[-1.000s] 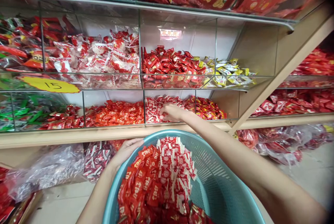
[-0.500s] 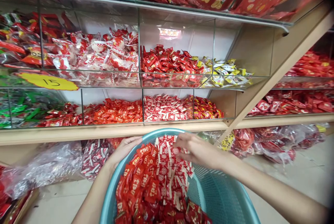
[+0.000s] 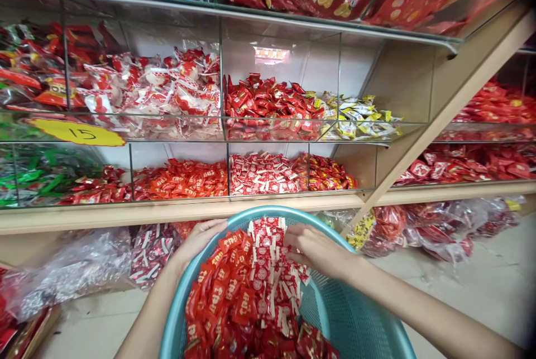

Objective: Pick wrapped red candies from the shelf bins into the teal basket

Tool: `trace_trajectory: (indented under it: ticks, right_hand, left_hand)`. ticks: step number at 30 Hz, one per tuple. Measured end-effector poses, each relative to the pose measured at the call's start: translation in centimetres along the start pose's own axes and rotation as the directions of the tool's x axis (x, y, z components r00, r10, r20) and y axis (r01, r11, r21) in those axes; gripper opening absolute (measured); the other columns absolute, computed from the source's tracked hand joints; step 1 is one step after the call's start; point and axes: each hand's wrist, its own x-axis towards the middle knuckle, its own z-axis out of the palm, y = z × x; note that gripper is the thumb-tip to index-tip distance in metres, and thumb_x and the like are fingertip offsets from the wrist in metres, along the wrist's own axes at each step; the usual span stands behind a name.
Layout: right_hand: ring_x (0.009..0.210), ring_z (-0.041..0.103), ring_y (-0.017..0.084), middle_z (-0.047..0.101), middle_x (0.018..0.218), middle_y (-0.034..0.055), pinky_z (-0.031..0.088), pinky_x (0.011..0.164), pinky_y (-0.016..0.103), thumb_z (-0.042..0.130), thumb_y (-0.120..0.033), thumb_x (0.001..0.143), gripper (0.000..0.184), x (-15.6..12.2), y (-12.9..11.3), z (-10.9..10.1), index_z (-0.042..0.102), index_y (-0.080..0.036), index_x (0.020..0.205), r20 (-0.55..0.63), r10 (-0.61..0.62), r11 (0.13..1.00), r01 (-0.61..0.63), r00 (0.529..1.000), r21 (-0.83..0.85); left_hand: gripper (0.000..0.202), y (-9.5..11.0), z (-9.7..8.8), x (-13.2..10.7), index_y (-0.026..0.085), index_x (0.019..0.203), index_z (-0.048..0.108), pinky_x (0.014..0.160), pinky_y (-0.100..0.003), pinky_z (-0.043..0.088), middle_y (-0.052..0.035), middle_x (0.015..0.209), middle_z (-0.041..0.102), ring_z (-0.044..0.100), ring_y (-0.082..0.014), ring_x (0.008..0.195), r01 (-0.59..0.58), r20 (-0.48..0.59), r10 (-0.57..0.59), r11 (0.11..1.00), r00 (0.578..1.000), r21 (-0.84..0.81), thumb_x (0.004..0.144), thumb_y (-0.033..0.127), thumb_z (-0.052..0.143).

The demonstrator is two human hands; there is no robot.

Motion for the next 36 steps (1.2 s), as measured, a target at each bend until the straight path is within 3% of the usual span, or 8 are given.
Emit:
trace_trajectory:
  ticks: [6,14,18,24,27,30,36]
  right_hand:
    - [0.073,0.052,0.015,0.053,0.089,0.0032,0.038,0.061,0.026,0.056,-0.025,0.079,0.010,0.4,0.1,0.6,0.048,-0.019,0.078,-0.065,0.033,0.999,-0.032,0.997,0.015]
    - [0.073,0.051,0.015,0.053,0.087,0.0028,0.036,0.061,0.026,0.060,-0.035,0.076,0.020,0.5,0.6,0.9,0.049,-0.018,0.077,-0.068,0.051,0.998,-0.053,0.996,-0.026]
    - [0.069,0.049,0.014,0.052,0.083,0.0031,0.035,0.060,0.025,0.053,-0.042,0.080,0.024,1.0,0.7,-1.2,0.050,-0.018,0.078,-0.157,0.032,0.999,-0.027,0.987,0.034]
    - [0.073,0.050,0.012,0.055,0.087,0.0051,0.035,0.064,0.022,0.047,-0.025,0.084,0.011,5.5,3.8,-5.2,0.053,-0.016,0.082,-0.350,0.081,0.995,-0.054,0.933,0.088]
    - [0.073,0.052,0.012,0.058,0.084,0.0053,0.036,0.066,0.022,0.049,-0.017,0.080,0.010,8.4,6.0,-5.7,0.058,-0.016,0.077,-0.297,0.127,0.992,-0.115,0.946,0.056]
    - [0.074,0.054,0.013,0.062,0.082,0.0049,0.036,0.065,0.021,0.054,-0.016,0.076,0.010,10.5,7.4,-5.2,0.063,-0.016,0.079,-0.151,0.167,0.986,-0.162,0.974,0.042]
    - [0.079,0.055,0.016,0.064,0.088,0.0075,0.038,0.066,0.022,0.059,-0.020,0.072,0.019,11.6,7.9,-4.3,0.065,-0.015,0.089,-0.072,0.231,0.973,-0.232,0.970,-0.011]
  left_hand:
    - [0.032,0.0,0.0,0.0,0.015,0.106,0.060,0.088,-0.043,0.041,-0.0051,0.095,0.069,0.063,-0.0185,0.086,0.019,-0.011,-0.019,1.000,1.000,-0.001,0.078,0.031,0.058]
    - [0.035,0.1,0.0,-0.1,0.015,0.107,0.060,0.086,-0.041,0.042,-0.0054,0.092,0.070,0.064,-0.0183,0.083,0.023,-0.017,-0.023,1.000,1.000,-0.010,0.076,0.031,0.059]
    - [0.034,0.1,0.0,-0.1,0.015,0.105,0.062,0.087,-0.040,0.042,-0.0043,0.091,0.071,0.065,-0.0186,0.083,0.015,-0.020,-0.015,1.000,1.000,-0.010,0.075,0.032,0.061]
    - [0.035,-0.2,-0.2,0.0,0.016,0.107,0.061,0.084,-0.041,0.044,-0.0053,0.094,0.070,0.064,-0.0195,0.086,0.011,-0.019,-0.011,1.000,1.000,-0.004,0.076,0.032,0.060]
    - [0.035,-0.2,-0.2,0.1,0.016,0.108,0.060,0.085,-0.041,0.043,-0.0052,0.095,0.070,0.064,-0.0191,0.086,-0.003,-0.016,0.003,1.000,1.000,-0.003,0.076,0.032,0.059]
    - [0.035,-0.1,-0.1,0.0,0.015,0.107,0.060,0.087,-0.041,0.042,-0.0054,0.094,0.070,0.064,-0.0183,0.084,-0.007,-0.010,0.007,1.000,1.000,-0.003,0.077,0.031,0.059]
    - [0.034,0.0,-0.2,-0.1,0.015,0.107,0.060,0.086,-0.041,0.042,-0.0051,0.094,0.070,0.064,-0.0186,0.084,0.008,-0.014,-0.008,1.000,1.000,-0.003,0.077,0.032,0.059]
